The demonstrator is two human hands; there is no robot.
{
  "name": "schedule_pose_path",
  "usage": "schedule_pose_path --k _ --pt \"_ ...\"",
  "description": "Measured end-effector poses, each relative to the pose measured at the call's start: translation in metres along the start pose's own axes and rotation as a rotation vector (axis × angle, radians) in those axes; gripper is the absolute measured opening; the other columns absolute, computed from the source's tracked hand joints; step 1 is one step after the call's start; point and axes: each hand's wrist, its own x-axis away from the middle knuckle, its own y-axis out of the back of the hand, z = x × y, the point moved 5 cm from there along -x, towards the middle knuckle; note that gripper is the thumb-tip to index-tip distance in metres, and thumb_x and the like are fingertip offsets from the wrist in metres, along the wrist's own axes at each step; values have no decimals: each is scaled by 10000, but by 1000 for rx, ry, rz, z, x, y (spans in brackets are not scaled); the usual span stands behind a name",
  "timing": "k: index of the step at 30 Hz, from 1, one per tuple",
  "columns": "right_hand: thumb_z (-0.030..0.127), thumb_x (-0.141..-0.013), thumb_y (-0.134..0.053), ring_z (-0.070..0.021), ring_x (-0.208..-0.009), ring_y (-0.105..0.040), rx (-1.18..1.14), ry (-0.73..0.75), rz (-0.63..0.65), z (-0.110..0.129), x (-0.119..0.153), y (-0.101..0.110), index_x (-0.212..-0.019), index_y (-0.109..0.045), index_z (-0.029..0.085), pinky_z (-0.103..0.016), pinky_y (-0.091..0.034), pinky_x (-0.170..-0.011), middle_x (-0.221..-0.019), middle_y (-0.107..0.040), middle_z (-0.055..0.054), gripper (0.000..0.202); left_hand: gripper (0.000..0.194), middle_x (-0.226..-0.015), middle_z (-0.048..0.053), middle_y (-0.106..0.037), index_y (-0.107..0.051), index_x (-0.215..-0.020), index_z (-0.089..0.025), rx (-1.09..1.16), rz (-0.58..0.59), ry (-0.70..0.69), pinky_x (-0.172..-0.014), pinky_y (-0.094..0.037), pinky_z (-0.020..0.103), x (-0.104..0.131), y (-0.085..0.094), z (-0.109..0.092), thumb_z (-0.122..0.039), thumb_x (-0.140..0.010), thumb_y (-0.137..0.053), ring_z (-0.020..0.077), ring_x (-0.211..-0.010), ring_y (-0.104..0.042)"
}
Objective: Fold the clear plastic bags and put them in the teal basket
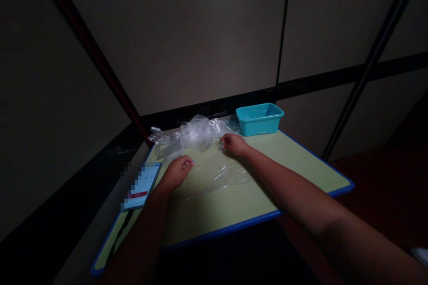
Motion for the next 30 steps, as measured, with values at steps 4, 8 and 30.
schedule_pose_path --k 4,8,30 --pt "153 -700 -654 -140 -722 -589 -23 -22 44 -1 -1 0 -911 -667 153 -221 -401 -657 -797 -687 -37 211 227 -748 13 -571 -573 -782 -186 -7 -9 -9 -665 -443 270 0 2 -4 -379 -808 -455 165 -721 -553" --pt "147 -697 -654 -139 -721 -602 4 -20 90 -1 -2 2 -840 -689 156 -209 -402 -647 -797 -698 -37 147 228 -871 36 -597 -593 -901 -186 -32 -49 -44 -772 -453 293 1 5 -10 -361 -816 -475 178 -834 -570" --pt "125 -610 -663 -100 -593 -559 -92 123 527 16 22 20 -713 -721 135 -189 -405 -597 -619 -668 8 119 368 -1404 23 -421 -605 -1178 -315 -223 303 -53 -1072 -186 483 7 -21 -8 -434 -866 -451 300 -1319 -249"
